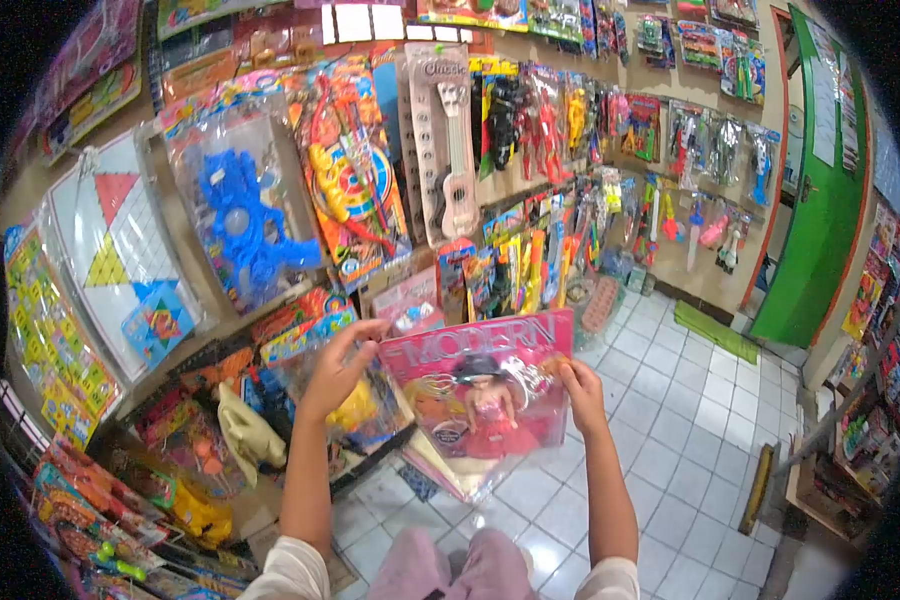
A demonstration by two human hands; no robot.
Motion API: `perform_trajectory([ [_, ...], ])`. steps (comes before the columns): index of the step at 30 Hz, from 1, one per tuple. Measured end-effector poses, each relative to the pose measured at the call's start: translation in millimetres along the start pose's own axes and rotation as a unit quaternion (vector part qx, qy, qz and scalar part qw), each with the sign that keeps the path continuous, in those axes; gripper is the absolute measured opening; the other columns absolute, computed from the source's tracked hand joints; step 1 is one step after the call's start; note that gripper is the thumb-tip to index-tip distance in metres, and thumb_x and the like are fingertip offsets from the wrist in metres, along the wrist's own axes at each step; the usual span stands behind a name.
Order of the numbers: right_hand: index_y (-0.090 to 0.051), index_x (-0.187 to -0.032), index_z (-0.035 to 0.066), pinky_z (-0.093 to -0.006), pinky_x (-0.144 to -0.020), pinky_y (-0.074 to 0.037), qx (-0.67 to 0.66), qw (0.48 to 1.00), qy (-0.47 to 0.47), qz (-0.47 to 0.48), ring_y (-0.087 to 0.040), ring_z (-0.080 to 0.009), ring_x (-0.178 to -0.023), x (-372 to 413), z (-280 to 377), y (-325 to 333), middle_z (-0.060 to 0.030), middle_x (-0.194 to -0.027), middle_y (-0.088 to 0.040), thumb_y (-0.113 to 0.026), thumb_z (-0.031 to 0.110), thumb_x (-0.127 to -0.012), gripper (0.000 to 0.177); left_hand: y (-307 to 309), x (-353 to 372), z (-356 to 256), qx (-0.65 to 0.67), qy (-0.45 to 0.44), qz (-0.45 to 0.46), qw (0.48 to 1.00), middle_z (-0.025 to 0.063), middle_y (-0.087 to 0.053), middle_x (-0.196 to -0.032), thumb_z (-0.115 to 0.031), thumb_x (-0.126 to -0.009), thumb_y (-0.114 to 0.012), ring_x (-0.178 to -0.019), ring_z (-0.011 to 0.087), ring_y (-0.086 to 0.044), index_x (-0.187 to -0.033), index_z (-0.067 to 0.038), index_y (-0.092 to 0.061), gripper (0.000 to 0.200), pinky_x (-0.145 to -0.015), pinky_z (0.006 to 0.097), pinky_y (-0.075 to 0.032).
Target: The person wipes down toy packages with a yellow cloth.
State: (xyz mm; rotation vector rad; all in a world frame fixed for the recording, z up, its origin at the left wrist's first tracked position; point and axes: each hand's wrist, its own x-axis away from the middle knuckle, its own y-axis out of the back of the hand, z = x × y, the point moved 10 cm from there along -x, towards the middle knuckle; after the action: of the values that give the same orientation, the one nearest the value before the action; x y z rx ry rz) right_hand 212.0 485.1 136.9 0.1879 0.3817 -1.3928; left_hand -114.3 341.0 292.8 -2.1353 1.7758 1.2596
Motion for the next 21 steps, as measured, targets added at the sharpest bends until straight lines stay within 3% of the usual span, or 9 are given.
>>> perform_trajectory([
  [3, -0.058, -0.107, 0.0, -0.0188, -0.072, -0.042, -0.107, 0.993, -0.008, -0.045, -0.056, -0.0068, -0.084, -26, -20, 31, -0.0014, -0.097, -0.062, -0.051, 0.021, -0.095, 0.025, -1, -22, 47, 0.143, 0.031, -0.064, 0.987, 0.0036, -0.057, -0.11, -0.02, -0.093, -0.049, -0.107, 0.0138, -0.052, -0.112, -0.004, -0.055, 0.025, -0.092, 0.0288, -0.039],
  [5, -0.057, -0.11, 0.0, -0.0199, -0.074, -0.044, -0.185, 0.98, -0.015, -0.07, -0.057, -0.0074, -0.087, -44, -19, 44, -0.0022, -0.099, -0.062, -0.05, 0.019, -0.095, 0.025, -16, -48, 62, 0.185, 0.019, -0.072, 0.98, 0.0044, -0.057, -0.113, -0.02, -0.094, -0.048, -0.109, 0.0147, -0.051, -0.116, -0.004, -0.052, 0.027, -0.094, 0.0291, -0.038],
  [6, -0.057, -0.11, 0.0, -0.0206, -0.075, -0.045, -0.207, 0.976, -0.003, -0.069, -0.057, -0.0077, -0.088, -59, -9, 44, -0.0026, -0.1, -0.062, -0.051, 0.019, -0.095, 0.025, -33, -64, 69, 0.201, 0.023, -0.03, 0.979, 0.0074, -0.052, -0.12, -0.021, -0.095, -0.047, -0.115, 0.017, -0.047, -0.125, -0.003, -0.044, 0.035, -0.099, 0.0303, -0.035],
  [9, -0.056, -0.111, 0.0, -0.0224, -0.078, -0.046, -0.261, 0.962, 0.01, -0.077, -0.058, -0.0089, -0.091, -103, 32, 40, -0.0039, -0.103, -0.062, -0.051, 0.019, -0.094, 0.026, -85, -107, 72, 0.189, 0.061, 0.068, 0.978, 0.0088, -0.044, -0.13, -0.027, -0.097, -0.042, -0.123, 0.0189, -0.04, -0.13, -0.004, -0.039, 0.04, -0.102, 0.0322, -0.031],
  [11, -0.056, -0.111, 0.0, -0.0232, -0.08, -0.046, -0.279, 0.956, -0.002, -0.094, -0.059, -0.0099, -0.092, -136, 71, 38, -0.0045, -0.103, -0.062, -0.052, 0.02, -0.094, 0.026, -81, -142, 44, 0.126, 0.049, 0.016, 0.991, 0.008, -0.047, -0.126, -0.028, -0.098, -0.041, -0.117, 0.0163, -0.044, -0.128, -0.004, -0.041, 0.039, -0.099, 0.0305, -0.034],
  [12, -0.056, -0.11, -0.001, -0.0229, -0.08, -0.046, -0.258, 0.962, 0.0, -0.089, -0.058, -0.0096, -0.092, -151, 94, 38, -0.0043, -0.103, -0.062, -0.051, 0.019, -0.094, 0.026, -71, -158, 50, 0.185, 0.088, -0.039, 0.978, 0.0074, -0.051, -0.118, -0.025, -0.098, -0.043, -0.108, 0.0132, -0.048, -0.124, -0.004, -0.044, 0.033, -0.093, 0.0275, -0.038],
  [15, -0.057, -0.11, -0.001, -0.0225, -0.08, -0.045, -0.18, 0.983, 0.024, -0.029, -0.057, -0.0086, -0.092, -191, 178, 27, -0.0036, -0.102, -0.062, -0.051, 0.019, -0.095, 0.025, -37, -202, 30, 0.226, 0.096, -0.127, 0.961, 0.0062, -0.054, -0.11, -0.02, -0.097, -0.044, -0.099, 0.0107, -0.051, -0.119, -0.004, -0.046, 0.027, -0.087, 0.0245, -0.04],
  [19, -0.057, -0.104, 0.002, -0.0211, -0.077, -0.042, 0.008, 0.995, 0.099, 0.031, -0.053, -0.006, -0.086, -245, 264, 32, 0.0002, -0.097, -0.06, -0.049, 0.021, -0.096, 0.022, -3, -263, -31, 0.193, 0.017, -0.234, 0.953, 0.0086, -0.057, -0.108, -0.015, -0.097, -0.043, -0.103, 0.0135, -0.053, -0.116, -0.002, -0.047, 0.023, -0.087, 0.0259, -0.042],
  [21, -0.057, -0.099, 0.004, -0.0194, -0.073, -0.041, -0.098, 0.987, 0.113, -0.064, -0.052, -0.0047, -0.083, -262, 306, 38, 0.0015, -0.088, -0.058, -0.048, 0.023, -0.096, 0.021, 3, -298, -69, 0.125, 0.002, -0.205, 0.971, 0.0091, -0.057, -0.108, -0.01, -0.096, -0.043, -0.103, 0.0136, -0.053, -0.115, -0.001, -0.047, 0.022, -0.087, 0.0261, -0.042],
])
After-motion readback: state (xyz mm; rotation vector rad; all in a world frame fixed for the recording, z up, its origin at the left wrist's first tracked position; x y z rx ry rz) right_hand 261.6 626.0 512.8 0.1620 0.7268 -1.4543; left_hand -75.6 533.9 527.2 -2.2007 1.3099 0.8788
